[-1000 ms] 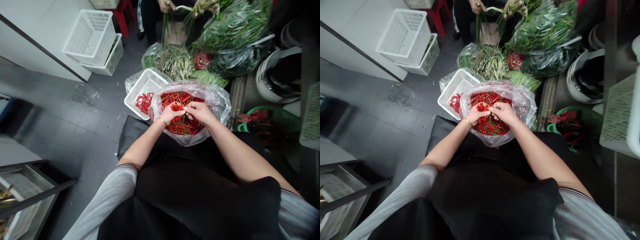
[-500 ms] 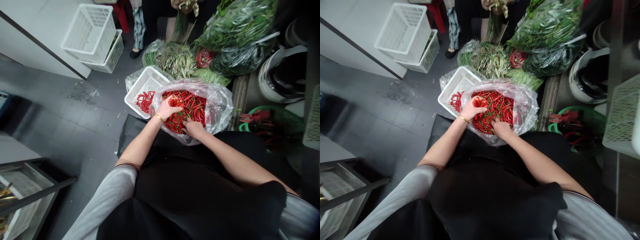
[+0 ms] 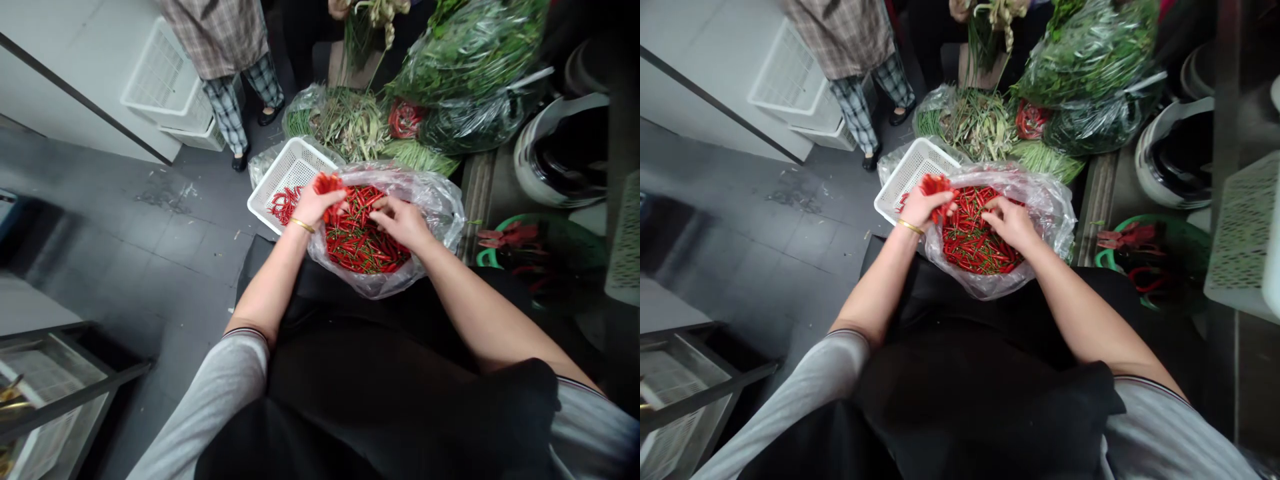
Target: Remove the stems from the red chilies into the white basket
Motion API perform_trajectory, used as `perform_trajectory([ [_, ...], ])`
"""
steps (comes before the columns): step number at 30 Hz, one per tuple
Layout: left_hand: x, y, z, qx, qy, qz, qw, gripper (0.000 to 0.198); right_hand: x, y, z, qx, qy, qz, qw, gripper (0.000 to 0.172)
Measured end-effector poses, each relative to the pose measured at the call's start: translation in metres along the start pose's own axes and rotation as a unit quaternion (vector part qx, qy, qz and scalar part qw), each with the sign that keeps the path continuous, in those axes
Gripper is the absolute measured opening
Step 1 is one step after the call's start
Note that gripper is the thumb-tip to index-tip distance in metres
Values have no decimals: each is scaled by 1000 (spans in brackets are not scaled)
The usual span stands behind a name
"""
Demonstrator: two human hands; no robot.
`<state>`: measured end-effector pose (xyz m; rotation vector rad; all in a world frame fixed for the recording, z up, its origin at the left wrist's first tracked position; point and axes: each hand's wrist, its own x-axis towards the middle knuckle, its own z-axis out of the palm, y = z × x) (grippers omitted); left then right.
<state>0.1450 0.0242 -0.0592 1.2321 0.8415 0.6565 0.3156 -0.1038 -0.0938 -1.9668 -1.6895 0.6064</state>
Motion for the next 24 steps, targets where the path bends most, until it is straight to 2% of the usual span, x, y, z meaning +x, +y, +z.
perform_trajectory([
  [1, 11, 6, -17, 18, 36, 10, 999, 53, -1, 3, 9, -63, -36, -7, 997, 31],
  [3, 36, 14, -55, 67, 105, 26, 992, 61, -5, 9, 24, -188, -130, -46, 972, 28],
  [5, 60, 18, -90, 127, 137, 31, 982, 75, -6, 12, 34, -257, -196, -84, 943, 29],
  [6, 69, 20, -103, 155, 142, 35, 977, 82, -4, 13, 36, -264, -201, -88, 939, 29],
  [8, 80, 23, -114, 189, 149, 56, 969, 91, 2, 13, 32, -224, -166, -68, 958, 25],
  [10, 78, 25, -103, 184, 146, 88, 968, 86, 11, 13, 22, -107, -118, -26, 987, 23],
  [12, 64, 24, -72, 149, 109, 103, 977, 69, 19, 9, 9, 47, -83, 17, 995, 29],
  [14, 43, 17, -30, 116, 21, 74, 990, 50, 23, 2, -3, 157, -49, 40, 986, 38],
  [15, 32, 11, -9, 108, -38, 42, 993, 44, 23, -2, -8, 175, -27, 39, 983, 42],
  [17, 10, -5, 27, 83, -141, -42, 986, 36, 20, -8, -15, 123, 27, 22, 992, 45],
  [19, -7, -19, 51, 42, -185, -114, 975, 32, 13, -9, -16, -12, 70, 17, 997, 46],
  [21, -17, -28, 60, 10, -187, -166, 968, 28, 4, -5, -11, -151, 68, 38, 986, 48],
  [24, -21, -30, 52, -28, -148, -213, 965, 21, -7, 8, 8, -270, -31, 64, 960, 44],
])
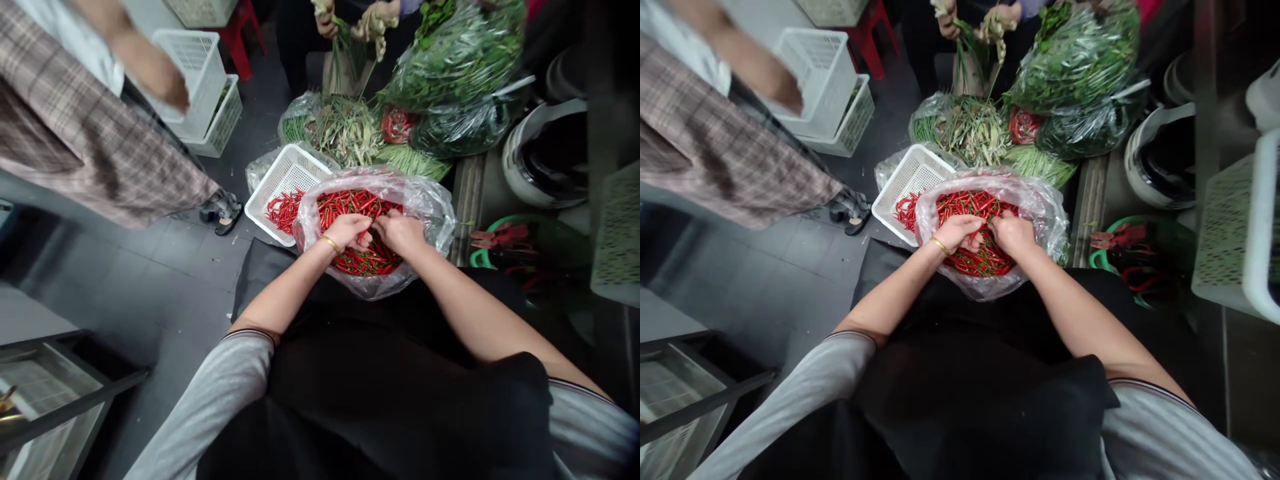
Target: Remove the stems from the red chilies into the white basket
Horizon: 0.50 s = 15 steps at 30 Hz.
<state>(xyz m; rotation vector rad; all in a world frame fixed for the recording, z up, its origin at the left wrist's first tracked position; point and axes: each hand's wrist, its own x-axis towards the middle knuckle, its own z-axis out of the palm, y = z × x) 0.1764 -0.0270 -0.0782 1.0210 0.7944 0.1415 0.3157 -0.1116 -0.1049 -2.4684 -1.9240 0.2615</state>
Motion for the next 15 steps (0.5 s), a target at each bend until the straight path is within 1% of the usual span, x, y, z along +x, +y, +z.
perform_trajectory([
  [2, -3, 3, -12, -36, 42, 14, 998, 17, -1, -1, 17, -47, -57, -8, 997, 37],
  [4, -5, 5, -22, -44, 89, 43, 994, 12, 2, -2, 26, -69, -90, -11, 993, 34],
  [5, -5, 4, -25, -31, 115, 57, 991, 11, 5, -1, 26, -71, -103, -14, 992, 32],
  [7, -5, 0, -28, 29, 148, 94, 984, 12, 11, 5, 19, -66, -121, -30, 990, 29],
  [8, -4, -2, -26, 67, 152, 122, 979, 10, 14, 9, 13, -61, -119, -39, 990, 27],
  [10, -1, -9, -20, 134, 127, 195, 963, 4, 17, 17, -3, -42, -88, -61, 993, 27],
  [12, 4, -15, -12, 161, 82, 244, 953, 14, 16, 22, -15, 12, -48, -84, 995, 26],
  [14, 10, -22, -6, 146, 59, 251, 955, 22, 14, 21, -20, 126, -23, -79, 989, 25],
  [15, 13, -25, -4, 125, 59, 236, 962, 24, 13, 19, -20, 210, -17, -54, 976, 26],
])
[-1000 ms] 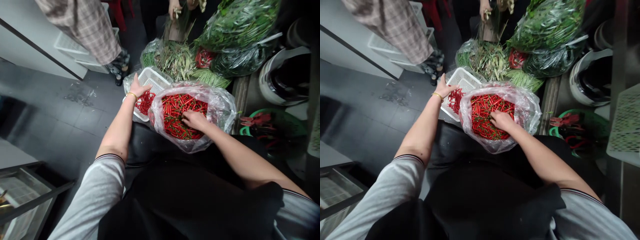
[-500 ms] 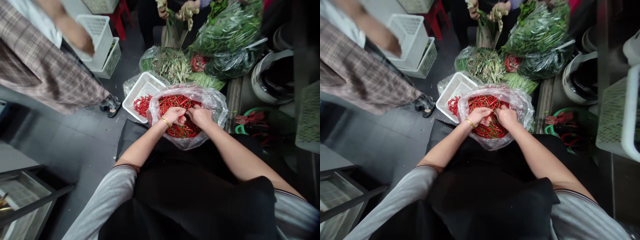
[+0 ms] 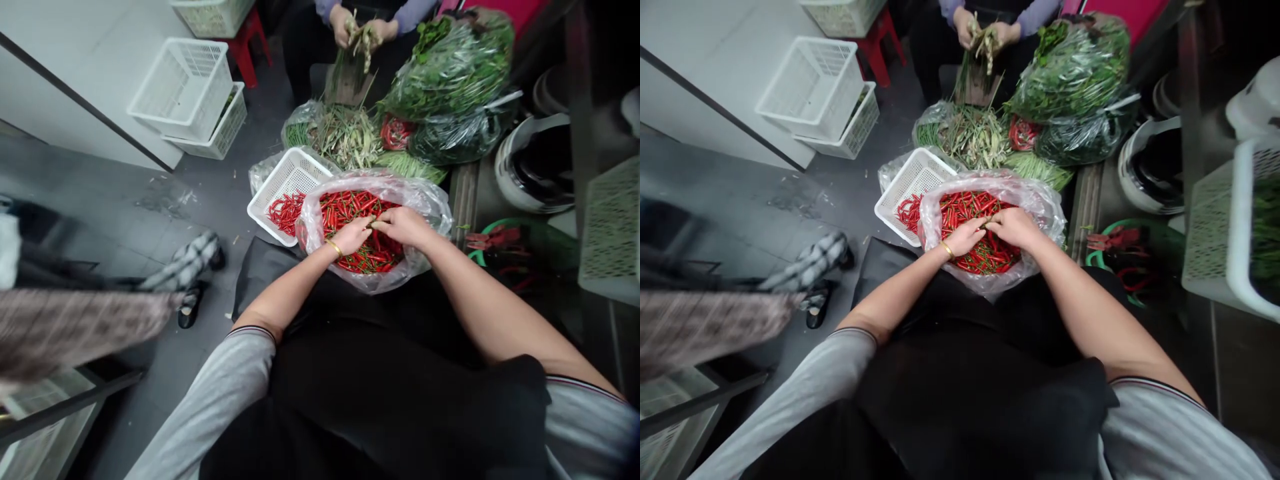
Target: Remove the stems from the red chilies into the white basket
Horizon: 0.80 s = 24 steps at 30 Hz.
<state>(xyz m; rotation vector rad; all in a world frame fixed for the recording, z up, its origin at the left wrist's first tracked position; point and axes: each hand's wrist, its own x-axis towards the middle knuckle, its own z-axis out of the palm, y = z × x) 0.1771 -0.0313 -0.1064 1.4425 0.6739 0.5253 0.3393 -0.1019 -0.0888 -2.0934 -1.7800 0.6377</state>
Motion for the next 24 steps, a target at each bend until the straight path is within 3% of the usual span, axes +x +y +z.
perform_trajectory([
  [2, 1, -7, 2, -55, 10, -62, 996, 28, -2, -6, 10, 209, 29, 69, 975, 32],
  [4, -1, -12, 2, -118, -4, -128, 985, 30, -2, -11, 23, 396, 37, 136, 908, 36],
  [6, -6, -14, 1, -168, -30, -177, 969, 28, -3, -15, 36, 495, 26, 174, 851, 38],
  [7, -8, -14, 0, -180, -40, -199, 962, 26, -4, -16, 40, 511, 23, 184, 839, 38],
  [9, -14, -13, 0, -172, -41, -236, 956, 19, -6, -17, 45, 485, 35, 186, 854, 35],
  [12, -18, -15, 0, -94, -21, -236, 967, 11, -10, -16, 43, 324, 84, 123, 934, 28],
  [14, -20, -16, 1, -25, -6, -207, 978, 10, -14, -17, 40, 246, 111, 81, 959, 27],
  [16, -21, -14, 2, 41, 10, -141, 989, 8, -17, -18, 37, 289, 105, 76, 949, 32],
  [20, -22, -2, 3, 109, -11, 64, 992, 38, -18, -17, 30, 458, 52, 71, 884, 43],
  [22, -21, 2, -1, 112, -26, 107, 988, 41, -18, -9, 26, 509, 30, 52, 859, 46],
  [24, -18, 2, -9, 106, -9, 91, 990, 38, -20, 2, 24, 445, -2, 59, 894, 45],
])
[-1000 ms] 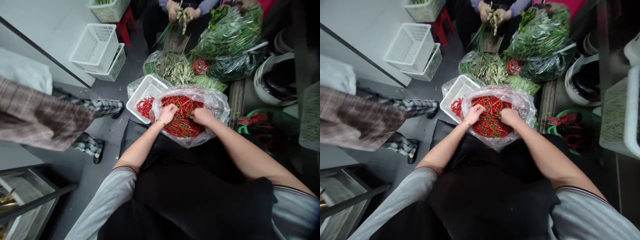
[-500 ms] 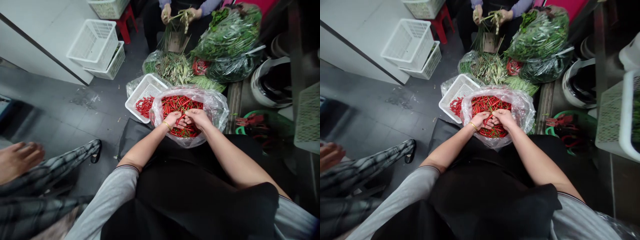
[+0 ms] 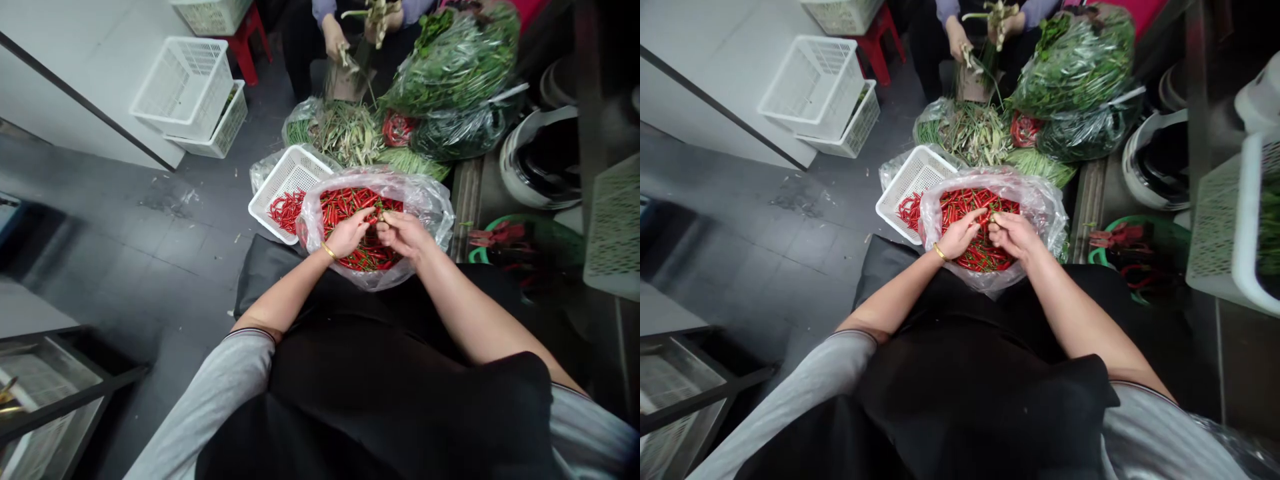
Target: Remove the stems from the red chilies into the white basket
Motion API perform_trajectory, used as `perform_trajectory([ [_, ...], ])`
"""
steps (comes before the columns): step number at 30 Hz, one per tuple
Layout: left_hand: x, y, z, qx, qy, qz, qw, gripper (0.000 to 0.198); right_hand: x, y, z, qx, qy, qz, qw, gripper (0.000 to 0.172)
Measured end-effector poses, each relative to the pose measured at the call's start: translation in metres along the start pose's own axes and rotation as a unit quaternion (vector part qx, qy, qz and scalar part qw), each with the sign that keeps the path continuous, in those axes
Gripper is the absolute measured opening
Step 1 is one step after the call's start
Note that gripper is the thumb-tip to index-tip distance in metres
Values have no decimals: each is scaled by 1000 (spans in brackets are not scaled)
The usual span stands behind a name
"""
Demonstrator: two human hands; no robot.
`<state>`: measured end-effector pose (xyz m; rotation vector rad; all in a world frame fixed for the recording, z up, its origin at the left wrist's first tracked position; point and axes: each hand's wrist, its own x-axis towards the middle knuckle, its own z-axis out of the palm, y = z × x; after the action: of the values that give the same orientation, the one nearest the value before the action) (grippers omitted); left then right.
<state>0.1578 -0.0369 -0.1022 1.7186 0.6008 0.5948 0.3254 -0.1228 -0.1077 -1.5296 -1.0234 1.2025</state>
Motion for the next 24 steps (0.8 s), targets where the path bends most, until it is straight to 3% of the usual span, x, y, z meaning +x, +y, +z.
perform_trajectory([
  [2, 2, -6, -11, -20, 44, -68, 997, 34, -3, 8, -9, -168, -2, 28, 985, 40],
  [3, 2, -9, -16, -35, 70, -107, 991, 33, -5, 13, -12, -265, -7, 33, 964, 36],
  [5, 3, -13, -23, -67, 112, -167, 977, 35, -8, 20, -14, -445, -39, 20, 895, 32],
  [7, 4, -12, -22, -75, 119, -192, 971, 41, -9, 20, -13, -585, -71, -1, 808, 28],
  [8, 4, -11, -19, -63, 109, -192, 973, 43, -7, 17, -12, -627, -80, -10, 775, 27],
  [9, 5, -9, -15, -40, 92, -181, 978, 44, -5, 13, -10, -641, -83, -21, 762, 28],
  [13, 11, -9, 3, 74, 20, -116, 990, 43, 8, -10, 0, -617, -83, -87, 778, 30],
  [16, 14, -14, 5, 71, 5, -120, 990, 40, 11, -14, 3, -549, -31, -107, 828, 33],
  [18, 14, -16, 1, 36, 12, -128, 991, 38, 7, -12, 3, -479, -4, -113, 871, 36],
  [21, 10, -11, 1, -67, 21, -173, 982, 35, -3, -12, 6, -376, -21, -103, 921, 43],
  [24, 9, -1, 9, -182, 39, -214, 959, 29, -13, -21, 16, -352, -59, -128, 925, 44],
])
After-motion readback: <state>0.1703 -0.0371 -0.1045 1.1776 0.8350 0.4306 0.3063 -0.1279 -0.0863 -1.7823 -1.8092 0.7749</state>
